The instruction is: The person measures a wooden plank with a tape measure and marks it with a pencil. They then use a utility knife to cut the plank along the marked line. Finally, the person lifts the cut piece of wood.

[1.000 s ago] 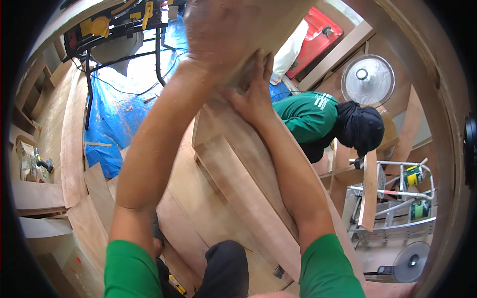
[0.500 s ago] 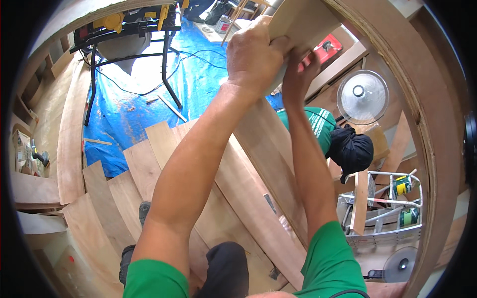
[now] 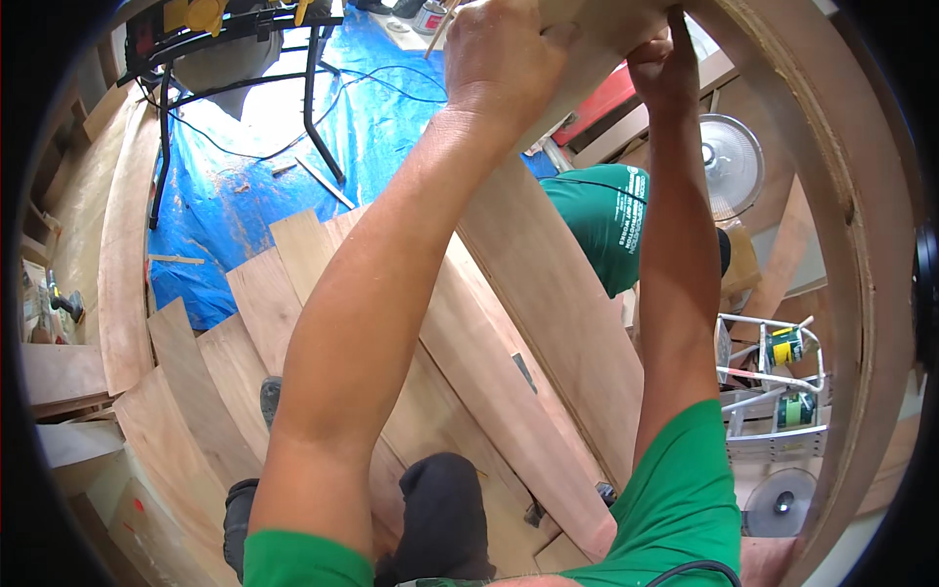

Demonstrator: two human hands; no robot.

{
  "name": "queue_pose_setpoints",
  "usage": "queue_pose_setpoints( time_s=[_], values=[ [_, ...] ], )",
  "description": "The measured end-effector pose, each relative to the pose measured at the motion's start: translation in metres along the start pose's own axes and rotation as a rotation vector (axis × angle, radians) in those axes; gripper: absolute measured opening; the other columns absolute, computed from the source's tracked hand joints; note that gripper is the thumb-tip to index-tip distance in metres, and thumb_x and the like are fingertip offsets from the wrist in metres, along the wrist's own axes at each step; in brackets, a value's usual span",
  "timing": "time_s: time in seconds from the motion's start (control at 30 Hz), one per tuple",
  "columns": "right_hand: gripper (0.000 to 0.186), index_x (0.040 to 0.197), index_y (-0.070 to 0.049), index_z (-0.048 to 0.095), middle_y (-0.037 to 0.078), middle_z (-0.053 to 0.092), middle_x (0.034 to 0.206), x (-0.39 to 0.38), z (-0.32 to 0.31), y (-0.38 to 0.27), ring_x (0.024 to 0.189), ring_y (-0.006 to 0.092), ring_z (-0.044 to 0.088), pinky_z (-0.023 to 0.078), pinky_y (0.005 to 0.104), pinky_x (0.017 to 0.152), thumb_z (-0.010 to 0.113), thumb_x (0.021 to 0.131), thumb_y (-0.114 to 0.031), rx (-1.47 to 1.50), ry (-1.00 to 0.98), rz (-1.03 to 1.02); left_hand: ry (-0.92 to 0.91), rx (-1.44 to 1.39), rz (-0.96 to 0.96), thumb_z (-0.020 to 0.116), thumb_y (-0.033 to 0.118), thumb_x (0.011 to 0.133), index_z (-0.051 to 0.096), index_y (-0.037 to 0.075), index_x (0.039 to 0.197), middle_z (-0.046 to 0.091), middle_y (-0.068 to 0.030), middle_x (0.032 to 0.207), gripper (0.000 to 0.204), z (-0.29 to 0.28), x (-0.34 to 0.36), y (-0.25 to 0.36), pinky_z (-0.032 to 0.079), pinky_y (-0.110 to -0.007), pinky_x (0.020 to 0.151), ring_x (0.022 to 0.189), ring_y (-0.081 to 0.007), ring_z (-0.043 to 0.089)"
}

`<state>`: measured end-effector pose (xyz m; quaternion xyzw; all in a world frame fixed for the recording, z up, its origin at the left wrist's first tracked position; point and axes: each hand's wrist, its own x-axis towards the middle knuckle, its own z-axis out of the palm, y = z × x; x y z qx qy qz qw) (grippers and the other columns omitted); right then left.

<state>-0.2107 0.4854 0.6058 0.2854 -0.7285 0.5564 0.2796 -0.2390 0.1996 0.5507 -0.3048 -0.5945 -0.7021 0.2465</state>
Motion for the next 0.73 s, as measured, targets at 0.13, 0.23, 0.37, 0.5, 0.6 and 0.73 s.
queue_pose_setpoints(
  time_s=[0.13, 0.23, 0.37, 0.5, 0.6, 0.73],
  values=[
    [0.044, 0.145, 0.0, 0.041, 0.011, 0.065, 0.122, 0.008, 0.014, 0.005, 0.105, 0.017, 0.066, 0.058, 0.0249, 0.081, 0.047, 0.106, -0.018, -0.053, 0.074, -0.093, 0.003, 0.026, -0.011, 0.066, 0.021, 0.084, 0.07, 0.005, 0.102, 0.07, -0.0216, 0.095, 0.024, 0.002, 0.0, -0.004, 0.052, -0.048, 0.083, 0.093, -0.0418, 0.067],
    [0.04, 0.141, -0.003, 0.047, 0.009, 0.066, 0.121, 0.022, 0.045, -0.004, 0.107, 0.0178, 0.066, 0.059, 0.0259, 0.081, 0.046, 0.106, -0.021, -0.141, 0.108, -0.054, -0.035, 0.021, -0.069, 0.068, 0.021, 0.083, 0.07, 0.005, 0.104, 0.07, -0.0213, 0.096, 0.027, -0.005, 0.002, 0.0, 0.052, -0.047, 0.084, 0.094, -0.0412, 0.067],
    [0.037, 0.137, -0.006, 0.053, 0.008, 0.066, 0.121, 0.022, 0.044, -0.023, 0.107, 0.0202, 0.067, 0.06, 0.0277, 0.077, 0.046, 0.105, -0.025, 0.478, 0.243, 0.272, -0.02, 0.018, -0.093, 0.069, 0.021, 0.083, 0.07, 0.006, 0.105, 0.071, -0.0202, 0.096, 0.027, -0.002, -0.003, 0.003, 0.053, -0.045, 0.084, 0.094, -0.0398, 0.068],
    [0.038, 0.135, -0.007, 0.055, 0.007, 0.067, 0.118, 0.02, 0.088, -0.027, 0.098, 0.0189, 0.069, 0.059, 0.0261, 0.07, 0.047, 0.105, -0.029, 0.315, 0.511, 0.251, -0.02, -0.05, -0.056, 0.068, 0.02, 0.083, 0.071, 0.005, 0.104, 0.072, -0.0196, 0.095, 0.025, -0.009, -0.002, 0.003, 0.053, -0.044, 0.083, 0.093, -0.0392, 0.068],
    [0.041, 0.135, -0.007, 0.054, 0.007, 0.067, 0.117, 0.02, 0.009, -0.013, 0.099, 0.0191, 0.068, 0.058, 0.0264, 0.07, 0.048, 0.105, -0.033, 0.357, -0.038, 0.235, -0.059, -0.087, -0.078, 0.067, 0.019, 0.083, 0.071, 0.005, 0.104, 0.072, -0.0192, 0.095, 0.025, -0.006, 0.0, 0.015, 0.053, -0.043, 0.083, 0.093, -0.0387, 0.069],
    [0.047, 0.138, -0.007, 0.052, 0.007, 0.066, 0.121, 0.018, 0.013, -0.008, 0.107, 0.0205, 0.065, 0.058, 0.03, 0.08, 0.05, 0.104, -0.038, 0.361, 0.019, 0.245, -0.033, -0.098, -0.07, 0.068, 0.022, 0.082, 0.071, 0.005, 0.105, 0.072, -0.0199, 0.096, 0.029, -0.003, -0.001, 0.003, 0.053, -0.043, 0.084, 0.095, -0.0382, 0.069]
  ],
)
